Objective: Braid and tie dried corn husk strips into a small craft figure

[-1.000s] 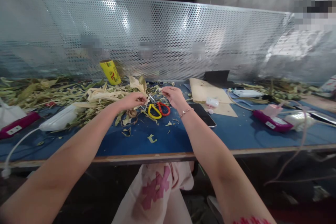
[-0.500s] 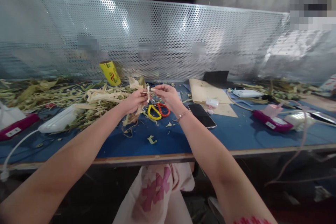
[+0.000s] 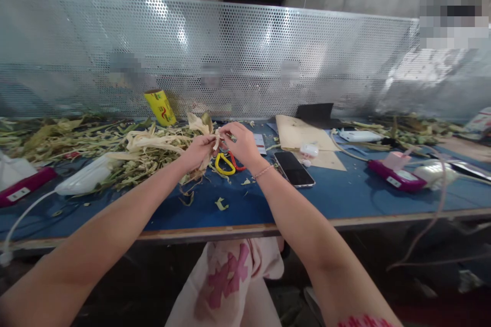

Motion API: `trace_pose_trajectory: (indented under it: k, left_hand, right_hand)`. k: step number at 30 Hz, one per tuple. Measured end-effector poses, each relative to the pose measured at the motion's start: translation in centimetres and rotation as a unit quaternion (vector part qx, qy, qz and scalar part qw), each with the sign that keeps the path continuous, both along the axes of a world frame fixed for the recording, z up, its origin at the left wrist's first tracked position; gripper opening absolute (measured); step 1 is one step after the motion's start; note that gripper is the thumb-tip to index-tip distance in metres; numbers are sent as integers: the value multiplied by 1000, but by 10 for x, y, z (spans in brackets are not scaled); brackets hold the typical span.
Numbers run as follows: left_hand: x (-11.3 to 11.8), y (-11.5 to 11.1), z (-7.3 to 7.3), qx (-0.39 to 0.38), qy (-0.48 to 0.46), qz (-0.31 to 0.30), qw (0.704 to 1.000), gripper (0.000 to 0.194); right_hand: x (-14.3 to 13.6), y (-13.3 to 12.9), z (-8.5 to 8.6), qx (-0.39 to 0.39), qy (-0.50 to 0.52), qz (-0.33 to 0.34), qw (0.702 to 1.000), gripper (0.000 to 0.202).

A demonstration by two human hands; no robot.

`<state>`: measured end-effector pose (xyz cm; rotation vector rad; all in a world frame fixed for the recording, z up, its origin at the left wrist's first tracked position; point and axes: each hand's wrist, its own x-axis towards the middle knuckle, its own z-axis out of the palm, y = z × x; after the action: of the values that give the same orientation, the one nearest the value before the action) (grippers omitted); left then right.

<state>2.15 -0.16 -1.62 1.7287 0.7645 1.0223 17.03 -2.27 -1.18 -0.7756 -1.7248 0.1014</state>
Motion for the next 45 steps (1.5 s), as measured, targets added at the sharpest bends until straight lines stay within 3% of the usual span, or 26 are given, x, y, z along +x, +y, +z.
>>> trace_pose_trajectory:
  k: [6,12,22,29,37,45]
  left_hand:
    - [4,-4,1,-78,-85,-51,992,16]
    - [4,-6,2,-117,-111,-67,985,20]
    - [3,-4,5,-39,-45,-20,998,20]
    - [3,-1,0,-41,-78,8,996,23]
    - [0,-3,2,82,-10,98,992,13]
    - [4,-4,-3,70,-10,58,996,22]
  right_hand:
    - [1,4,-4,32,-15,-11,999,16]
    - [-1,6,-8,14,-22,-10,1000,18]
    - [-4,6,-8,46,-26,-22,998,14]
    - [-5,6,-8,57,-23,-33,998,10]
    - [-6,7,-8,39,-8,-26,999,10]
    - [-7,6,-8,16,9,-46,999,9]
